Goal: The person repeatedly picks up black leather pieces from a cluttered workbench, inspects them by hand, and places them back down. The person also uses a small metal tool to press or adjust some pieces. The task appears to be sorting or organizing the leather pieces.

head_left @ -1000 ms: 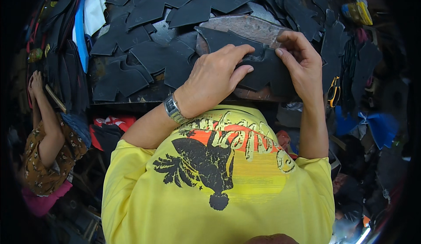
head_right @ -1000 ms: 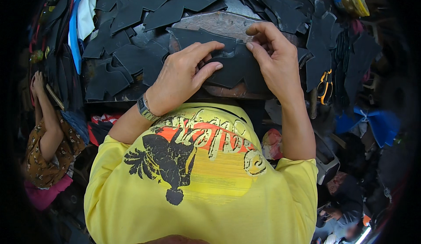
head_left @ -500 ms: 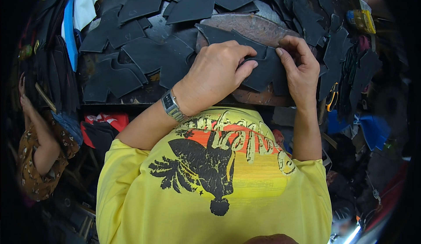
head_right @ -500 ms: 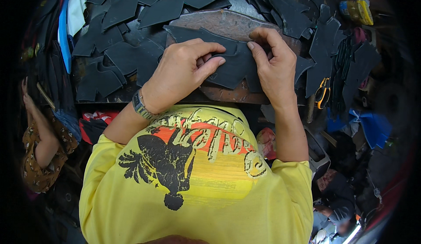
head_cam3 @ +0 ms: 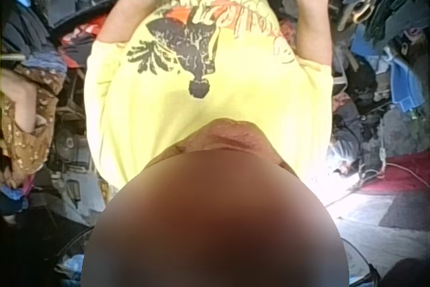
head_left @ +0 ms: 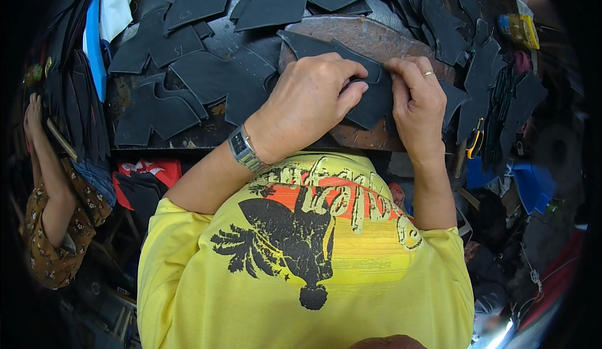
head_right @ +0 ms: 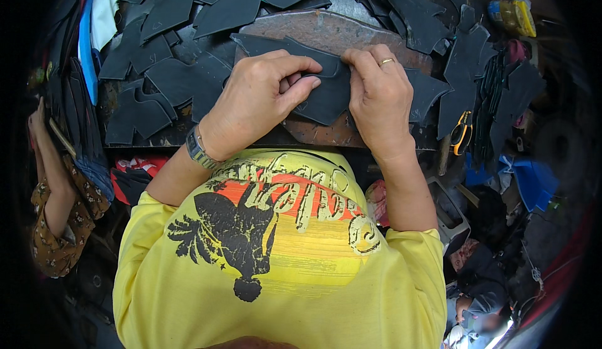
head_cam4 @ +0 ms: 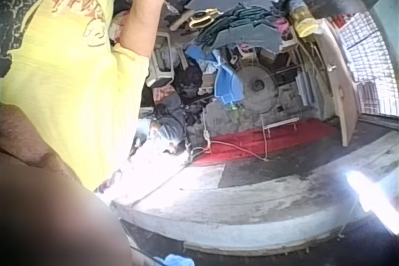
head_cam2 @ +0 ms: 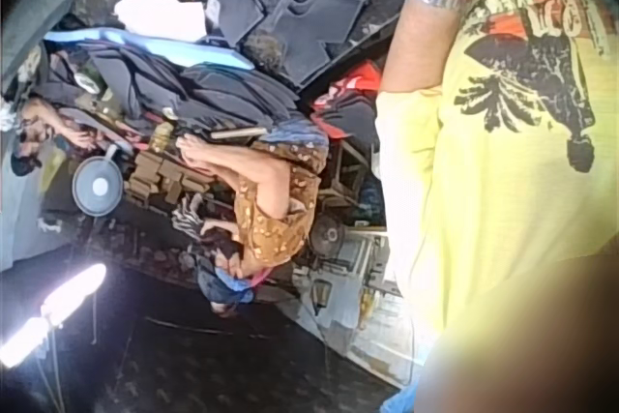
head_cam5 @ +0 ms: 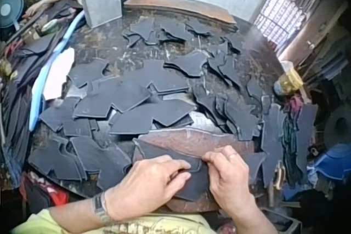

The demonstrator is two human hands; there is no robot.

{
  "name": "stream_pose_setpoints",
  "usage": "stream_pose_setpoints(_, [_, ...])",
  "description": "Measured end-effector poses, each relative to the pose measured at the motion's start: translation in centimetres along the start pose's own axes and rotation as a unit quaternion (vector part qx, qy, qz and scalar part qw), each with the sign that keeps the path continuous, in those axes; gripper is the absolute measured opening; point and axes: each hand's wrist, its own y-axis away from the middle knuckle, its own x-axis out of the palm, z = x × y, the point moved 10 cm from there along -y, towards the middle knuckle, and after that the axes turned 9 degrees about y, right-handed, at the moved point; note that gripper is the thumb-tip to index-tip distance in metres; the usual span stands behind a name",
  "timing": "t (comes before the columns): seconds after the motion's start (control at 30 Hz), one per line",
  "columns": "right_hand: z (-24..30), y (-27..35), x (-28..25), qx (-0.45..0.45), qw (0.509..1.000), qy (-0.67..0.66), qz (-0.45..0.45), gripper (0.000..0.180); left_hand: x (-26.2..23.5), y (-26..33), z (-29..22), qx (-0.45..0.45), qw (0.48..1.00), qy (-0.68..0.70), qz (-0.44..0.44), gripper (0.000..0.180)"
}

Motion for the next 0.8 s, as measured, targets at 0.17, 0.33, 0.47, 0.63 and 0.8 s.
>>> stream_pose_setpoints(0.17, [1.7,0.2,-1.1,-0.066,0.992,0.104,-0.032,0.018,-0.1,0.2,-0.6,0.016,1.0,-0.004,-0.006,0.021])
stream_pose_setpoints(0.33, [1.0,0.1,-1.1,-0.022,0.996,0.081,0.011,0.02,-0.5,2.2,-2.1,0.047,0.999,-0.002,0.021,0.02])
stream_pose_setpoints(0.47, [0.6,0.2,-0.8,-0.002,0.999,0.037,0.014,0.019,-0.6,3.8,-2.5,0.056,0.998,-0.017,0.034,0.018])
stream_pose_setpoints(0.63, [0.3,0.3,-0.4,0.01,1.0,0.002,0.017,0.019,-0.6,4.0,-1.8,0.049,0.998,-0.013,0.025,0.017])
stream_pose_setpoints(0.8, [-0.4,0.3,-0.4,0.036,0.998,-0.044,0.027,0.022,-0.5,3.9,-2.1,0.066,0.998,0.003,0.023,0.016])
